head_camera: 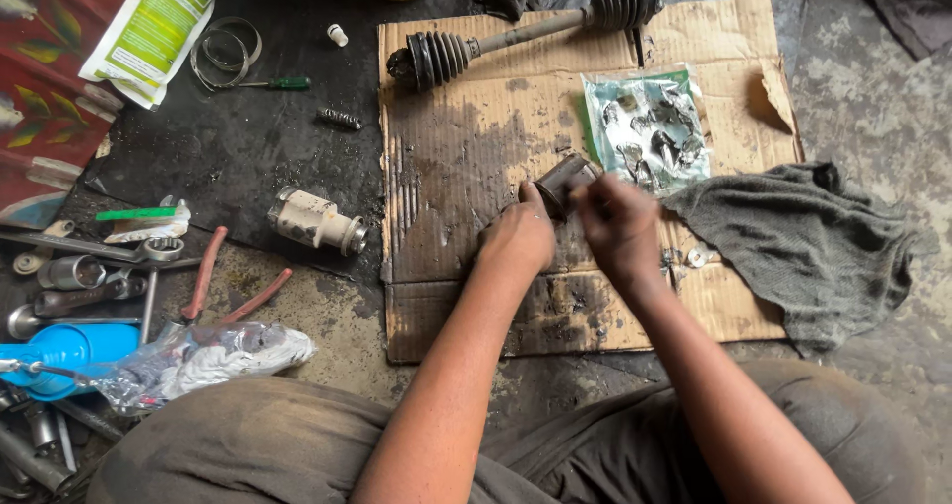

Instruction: The person wipes a metal housing and a joint assembly with a cloth and assembles the parts.

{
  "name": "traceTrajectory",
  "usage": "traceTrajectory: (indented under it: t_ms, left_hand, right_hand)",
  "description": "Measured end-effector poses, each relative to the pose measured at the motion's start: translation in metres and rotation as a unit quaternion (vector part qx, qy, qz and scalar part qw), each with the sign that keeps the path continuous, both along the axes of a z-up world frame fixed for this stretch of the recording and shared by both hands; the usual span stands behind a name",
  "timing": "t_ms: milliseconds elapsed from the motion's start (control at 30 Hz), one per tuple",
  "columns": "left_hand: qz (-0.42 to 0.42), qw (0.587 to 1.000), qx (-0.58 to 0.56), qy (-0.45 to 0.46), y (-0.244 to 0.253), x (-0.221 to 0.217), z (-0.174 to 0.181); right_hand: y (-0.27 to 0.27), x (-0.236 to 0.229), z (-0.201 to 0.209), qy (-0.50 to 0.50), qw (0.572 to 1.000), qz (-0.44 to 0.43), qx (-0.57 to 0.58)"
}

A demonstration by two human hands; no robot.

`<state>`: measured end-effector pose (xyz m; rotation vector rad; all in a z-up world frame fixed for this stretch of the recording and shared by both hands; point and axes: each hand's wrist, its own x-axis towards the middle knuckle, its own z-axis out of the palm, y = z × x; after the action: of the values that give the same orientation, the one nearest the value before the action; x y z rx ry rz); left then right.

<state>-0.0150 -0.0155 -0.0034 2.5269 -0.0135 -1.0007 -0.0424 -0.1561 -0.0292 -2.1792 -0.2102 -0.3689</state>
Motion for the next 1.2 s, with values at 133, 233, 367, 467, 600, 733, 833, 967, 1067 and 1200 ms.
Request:
traceTrajectory:
  t_ms: [133, 233, 367, 467, 600, 733, 833, 967, 1067, 1200]
  left_hand:
    - [0.013, 1.0, -0.007, 0.008, 0.0, 0.002, -0.011]
    - [0.014, 1.0, -0.003, 0.019, -0.001, 0.002, -0.009]
    - [-0.004, 1.0, 0.003, 0.008, -0.003, 0.006, -0.011]
    - [0.013, 1.0, 0.0, 0.009, -0.005, 0.002, -0.018]
    - [0.008, 1.0, 0.003, -0.02, -0.005, 0.003, -0.012]
    - [0.024, 0.997, -0.019, 0.071, 0.001, 0.004, 0.006]
    - [0.028, 0.999, -0.016, 0.035, 0.004, 0.01, 0.003]
    - [0.017, 0.999, -0.022, -0.043, 0.008, 0.01, -0.015]
    - [0.04, 0.992, -0.035, -0.114, 0.011, 0.011, -0.012]
    - [0.09, 0.978, -0.058, -0.179, 0.013, 0.013, -0.012]
  right_hand:
    - [-0.002, 0.001, 0.002, 0.098, 0.994, -0.042, -0.02]
    - [-0.004, 0.007, 0.009, 0.08, 0.996, -0.05, -0.006]
    - [-0.002, 0.006, 0.015, 0.151, 0.987, -0.041, 0.03]
    - [-0.009, 0.016, 0.015, 0.109, 0.99, -0.073, -0.059]
    - [-0.003, -0.002, 0.004, -0.022, 0.995, 0.06, -0.077]
    - [-0.016, 0.01, 0.0, 0.139, 0.989, -0.042, -0.015]
    - [-0.025, 0.014, -0.007, 0.162, 0.983, -0.078, -0.03]
    - [-0.045, 0.015, -0.022, 0.196, 0.979, -0.031, 0.038]
    - [-0.064, 0.028, -0.019, 0.135, 0.986, -0.094, 0.01]
    - [-0.074, 0.037, -0.011, 0.098, 0.983, -0.136, 0.075]
